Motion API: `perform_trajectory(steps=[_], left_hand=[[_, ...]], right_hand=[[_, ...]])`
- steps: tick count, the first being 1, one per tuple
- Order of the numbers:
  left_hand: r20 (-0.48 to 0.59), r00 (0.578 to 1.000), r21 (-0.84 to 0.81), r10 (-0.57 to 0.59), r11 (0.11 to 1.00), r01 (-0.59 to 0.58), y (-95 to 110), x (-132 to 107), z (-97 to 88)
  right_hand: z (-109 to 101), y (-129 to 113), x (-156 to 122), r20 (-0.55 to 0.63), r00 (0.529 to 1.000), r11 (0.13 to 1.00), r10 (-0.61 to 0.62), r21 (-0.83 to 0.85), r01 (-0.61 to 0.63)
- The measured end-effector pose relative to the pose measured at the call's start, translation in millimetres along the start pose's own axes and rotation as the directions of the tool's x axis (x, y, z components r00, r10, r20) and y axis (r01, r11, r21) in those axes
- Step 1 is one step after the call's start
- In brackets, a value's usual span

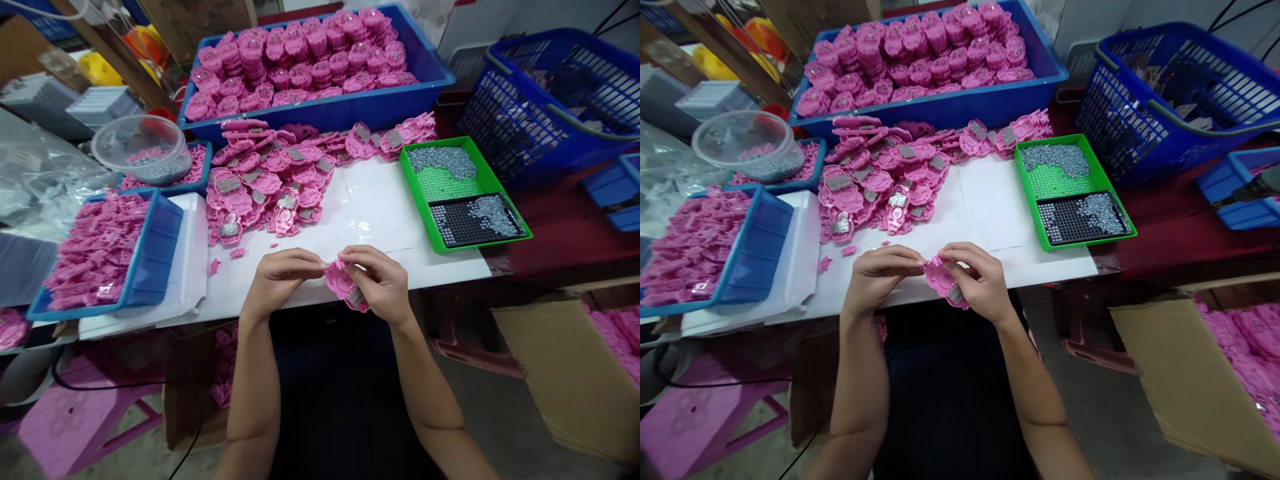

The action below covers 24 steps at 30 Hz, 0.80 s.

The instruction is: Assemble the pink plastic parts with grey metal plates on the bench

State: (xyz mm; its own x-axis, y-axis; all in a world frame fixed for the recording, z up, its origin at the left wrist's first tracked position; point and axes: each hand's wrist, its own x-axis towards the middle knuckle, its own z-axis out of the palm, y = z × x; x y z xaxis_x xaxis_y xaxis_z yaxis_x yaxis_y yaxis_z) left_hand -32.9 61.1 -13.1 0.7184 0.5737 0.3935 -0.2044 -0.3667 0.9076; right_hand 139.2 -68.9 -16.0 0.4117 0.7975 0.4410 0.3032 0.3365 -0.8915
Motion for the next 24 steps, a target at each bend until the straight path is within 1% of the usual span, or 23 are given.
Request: perform_trajectory(steps=[2,4,9,15,21,24], left_hand=[[0.006,0.998,0.053,0.068,0.996,-0.068,1,0,-0.4],[0.021,0.995,0.091,0.102,0.990,-0.103,2,1,-1.2],[0.067,0.989,0.213,0.132,0.966,-0.143,7,-1,-3.9],[0.093,0.977,0.354,0.194,0.910,-0.215,10,-6,-4.1],[0.151,0.965,0.447,0.216,0.856,-0.261,13,-11,-4.6],[0.165,0.963,0.467,0.215,0.842,-0.269,12,-14,-5.6]], right_hand=[[0,1,0,0.004,1.000,0.999,0.023,0.026,-0.023],[0,1,0,0.007,0.999,0.998,0.037,0.041,-0.037],[0,2,0,0.012,0.999,0.998,0.048,0.051,-0.048],[1,4,-1,0.004,0.998,0.997,0.057,0.061,-0.057],[2,6,-1,0.016,0.998,0.992,0.069,0.108,-0.070],[2,6,-1,0.020,0.997,0.991,0.068,0.112,-0.070]])
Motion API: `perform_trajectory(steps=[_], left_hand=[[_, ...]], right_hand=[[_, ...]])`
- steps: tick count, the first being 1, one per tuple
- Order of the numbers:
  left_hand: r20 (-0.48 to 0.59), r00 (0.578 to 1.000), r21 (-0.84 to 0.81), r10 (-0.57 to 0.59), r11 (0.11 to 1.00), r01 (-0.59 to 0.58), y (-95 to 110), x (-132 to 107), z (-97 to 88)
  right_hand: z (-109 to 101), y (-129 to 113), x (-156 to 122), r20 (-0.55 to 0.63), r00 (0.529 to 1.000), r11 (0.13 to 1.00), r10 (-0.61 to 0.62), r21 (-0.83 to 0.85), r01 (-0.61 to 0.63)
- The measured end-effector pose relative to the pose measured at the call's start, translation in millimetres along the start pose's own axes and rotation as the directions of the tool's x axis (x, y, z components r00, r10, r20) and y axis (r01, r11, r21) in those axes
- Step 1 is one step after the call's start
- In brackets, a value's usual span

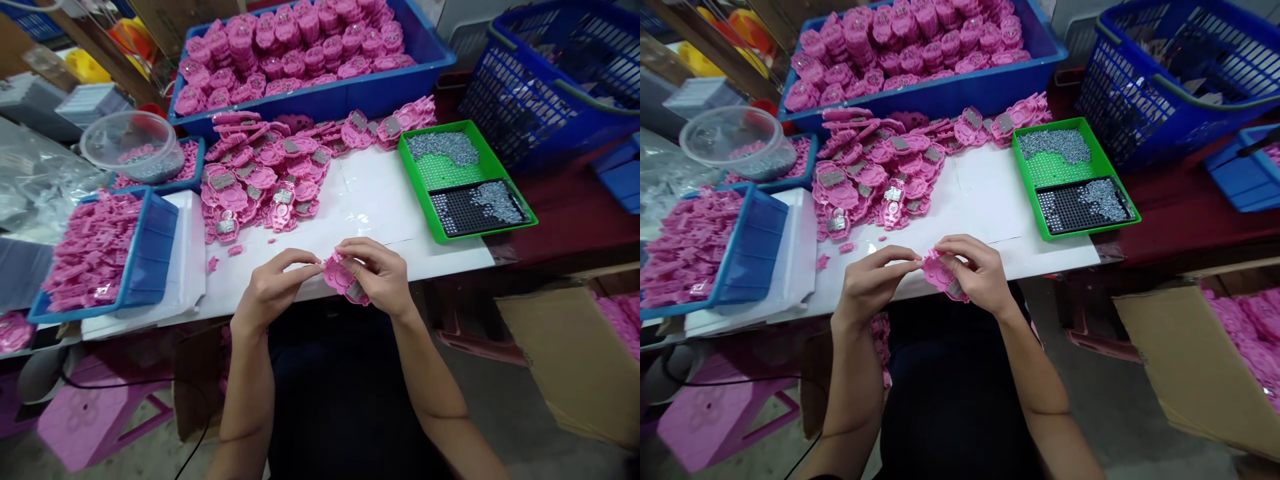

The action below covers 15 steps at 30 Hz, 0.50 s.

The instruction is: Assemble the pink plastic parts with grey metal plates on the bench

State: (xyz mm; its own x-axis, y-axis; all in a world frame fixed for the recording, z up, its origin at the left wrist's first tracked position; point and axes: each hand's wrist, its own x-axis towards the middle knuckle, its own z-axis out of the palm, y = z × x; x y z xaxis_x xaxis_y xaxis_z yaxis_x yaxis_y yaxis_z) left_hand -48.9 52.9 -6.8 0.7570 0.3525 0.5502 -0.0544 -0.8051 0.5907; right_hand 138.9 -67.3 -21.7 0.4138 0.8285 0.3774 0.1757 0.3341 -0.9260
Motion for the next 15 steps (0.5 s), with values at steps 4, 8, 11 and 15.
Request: perform_trajectory(steps=[4,8,11,15], left_hand=[[-0.011,1.000,-0.001,0.006,1.000,-0.006,-3,-5,1.2],[-0.046,0.999,0.012,-0.005,1.000,0.006,-4,-8,4.0],[-0.103,0.995,0.008,-0.005,1.000,0.006,-2,-7,8.2],[-0.178,0.982,-0.017,-0.064,0.998,0.062,3,-4,16.2]], right_hand=[[0,0,0,0.008,1.000,1.000,0.009,-0.013,-0.009],[0,0,0,0.008,1.000,1.000,0.006,-0.027,-0.005],[0,1,0,0.001,1.000,0.999,-0.017,-0.035,0.017],[0,1,0,0.002,0.999,0.996,-0.035,-0.080,0.035]])
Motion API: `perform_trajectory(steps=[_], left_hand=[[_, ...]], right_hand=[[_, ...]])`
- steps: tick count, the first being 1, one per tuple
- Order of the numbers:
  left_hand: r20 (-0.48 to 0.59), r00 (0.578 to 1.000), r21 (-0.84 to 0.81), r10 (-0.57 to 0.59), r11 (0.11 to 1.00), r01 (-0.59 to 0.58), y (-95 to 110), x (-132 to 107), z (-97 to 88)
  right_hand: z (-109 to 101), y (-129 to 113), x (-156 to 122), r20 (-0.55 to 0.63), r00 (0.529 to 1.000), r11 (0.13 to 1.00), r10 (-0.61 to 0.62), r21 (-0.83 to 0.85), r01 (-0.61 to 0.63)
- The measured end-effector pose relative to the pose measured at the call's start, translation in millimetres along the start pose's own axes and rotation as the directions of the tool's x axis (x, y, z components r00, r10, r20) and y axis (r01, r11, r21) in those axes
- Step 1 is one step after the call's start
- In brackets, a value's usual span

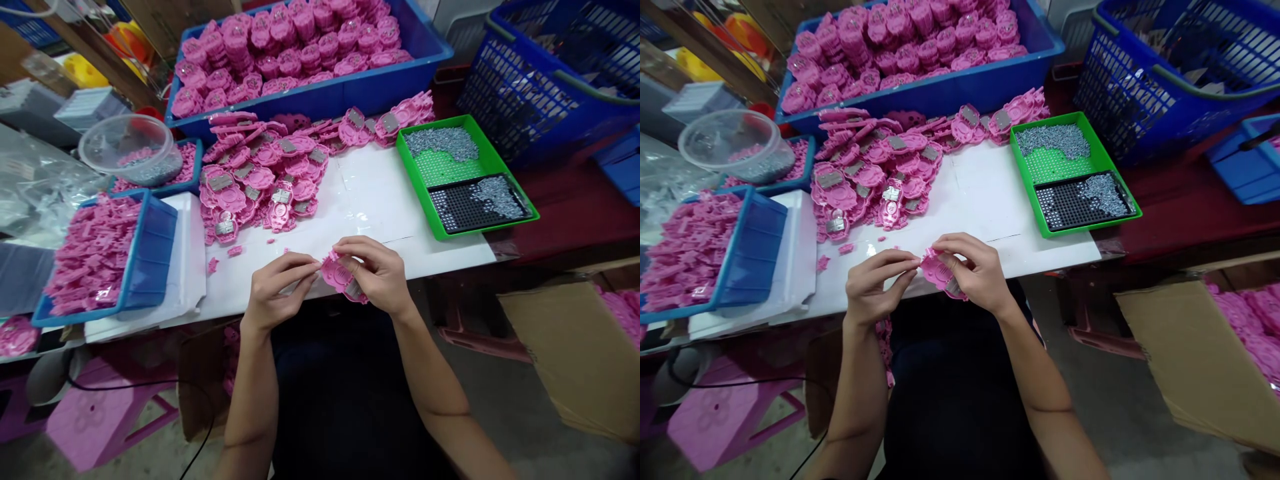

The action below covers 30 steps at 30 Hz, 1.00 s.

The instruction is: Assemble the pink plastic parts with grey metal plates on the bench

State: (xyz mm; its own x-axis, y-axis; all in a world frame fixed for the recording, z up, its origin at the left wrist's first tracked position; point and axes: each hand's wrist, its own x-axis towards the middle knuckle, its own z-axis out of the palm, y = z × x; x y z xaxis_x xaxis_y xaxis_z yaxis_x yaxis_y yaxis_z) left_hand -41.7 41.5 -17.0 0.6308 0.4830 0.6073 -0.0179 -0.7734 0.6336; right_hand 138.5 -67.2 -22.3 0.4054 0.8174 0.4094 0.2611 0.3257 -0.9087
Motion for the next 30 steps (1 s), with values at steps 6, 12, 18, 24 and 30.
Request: perform_trajectory(steps=[6,12,18,24,30], left_hand=[[-0.079,0.975,-0.123,-0.209,0.972,0.199,8,2,11.2],[-0.035,0.862,-0.363,-0.506,0.810,0.461,16,4,14.0],[-0.058,0.749,-0.475,-0.660,0.678,0.561,24,8,16.2],[-0.090,0.707,-0.479,-0.701,0.653,0.587,29,4,21.1],[-0.132,0.652,-0.562,-0.747,0.598,0.571,32,-3,35.4]], right_hand=[[0,1,-1,-0.005,0.999,0.995,-0.051,-0.083,0.050],[1,4,-3,-0.014,0.976,0.962,-0.217,-0.175,0.211],[3,6,-8,0.002,0.950,0.922,-0.312,-0.240,0.303],[7,8,-10,-0.011,0.915,0.884,-0.404,-0.261,0.388],[10,7,-12,-0.060,0.915,0.885,-0.398,-0.288,0.366]])
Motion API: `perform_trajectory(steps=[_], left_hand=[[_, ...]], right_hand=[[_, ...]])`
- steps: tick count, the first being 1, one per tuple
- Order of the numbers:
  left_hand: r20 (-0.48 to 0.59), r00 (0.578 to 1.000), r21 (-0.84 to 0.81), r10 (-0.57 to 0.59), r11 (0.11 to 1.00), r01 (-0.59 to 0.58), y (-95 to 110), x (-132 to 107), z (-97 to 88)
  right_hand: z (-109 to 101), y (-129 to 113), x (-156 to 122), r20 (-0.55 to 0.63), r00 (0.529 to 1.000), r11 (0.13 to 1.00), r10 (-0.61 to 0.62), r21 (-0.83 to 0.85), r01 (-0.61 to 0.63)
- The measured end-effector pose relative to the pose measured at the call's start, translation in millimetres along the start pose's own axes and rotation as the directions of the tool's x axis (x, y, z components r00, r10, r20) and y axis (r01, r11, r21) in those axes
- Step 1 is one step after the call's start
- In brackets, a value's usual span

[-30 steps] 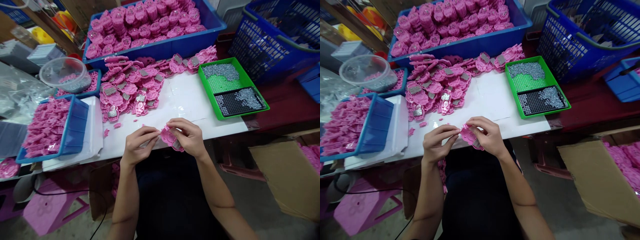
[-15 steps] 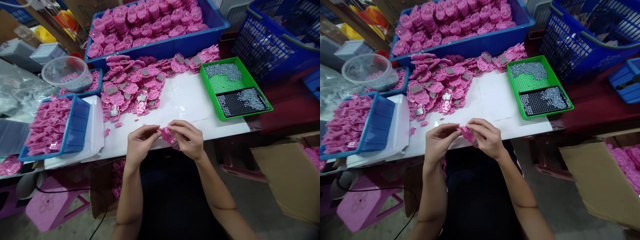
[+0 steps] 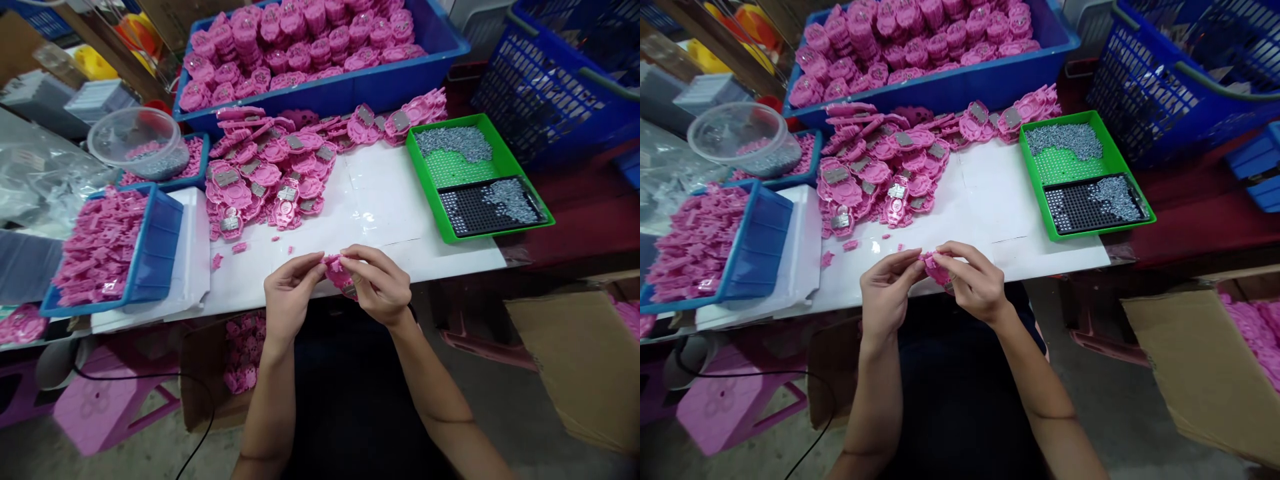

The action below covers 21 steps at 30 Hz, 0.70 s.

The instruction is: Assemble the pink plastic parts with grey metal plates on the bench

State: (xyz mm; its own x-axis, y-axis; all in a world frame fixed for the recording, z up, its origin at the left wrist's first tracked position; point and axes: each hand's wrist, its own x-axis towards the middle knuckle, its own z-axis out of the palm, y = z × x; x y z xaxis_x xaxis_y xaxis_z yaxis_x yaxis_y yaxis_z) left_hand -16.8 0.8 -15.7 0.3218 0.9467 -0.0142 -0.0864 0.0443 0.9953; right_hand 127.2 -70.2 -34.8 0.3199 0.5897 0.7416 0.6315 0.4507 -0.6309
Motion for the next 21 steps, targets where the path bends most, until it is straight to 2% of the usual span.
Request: perform_trajectory(steps=[4,7,15,21], left_hand=[[-0.094,0.992,0.006,0.079,0.997,-0.079,-2,-5,13.3],[-0.119,0.984,0.043,0.132,0.991,-0.128,0,-6,18.9],[-0.056,0.961,0.152,0.269,0.954,-0.258,-3,-2,10.0],[-0.013,0.971,0.150,0.237,0.961,-0.233,-10,1,3.7]], right_hand=[[0,-2,2,-0.046,0.999,1.000,0.010,-0.017,-0.011],[-1,-3,2,-0.059,0.998,0.999,0.005,-0.046,-0.007],[-5,-4,-5,0.017,0.998,0.992,-0.063,-0.112,0.064],[-3,-1,-5,0.046,0.996,0.990,-0.074,-0.120,0.079]])
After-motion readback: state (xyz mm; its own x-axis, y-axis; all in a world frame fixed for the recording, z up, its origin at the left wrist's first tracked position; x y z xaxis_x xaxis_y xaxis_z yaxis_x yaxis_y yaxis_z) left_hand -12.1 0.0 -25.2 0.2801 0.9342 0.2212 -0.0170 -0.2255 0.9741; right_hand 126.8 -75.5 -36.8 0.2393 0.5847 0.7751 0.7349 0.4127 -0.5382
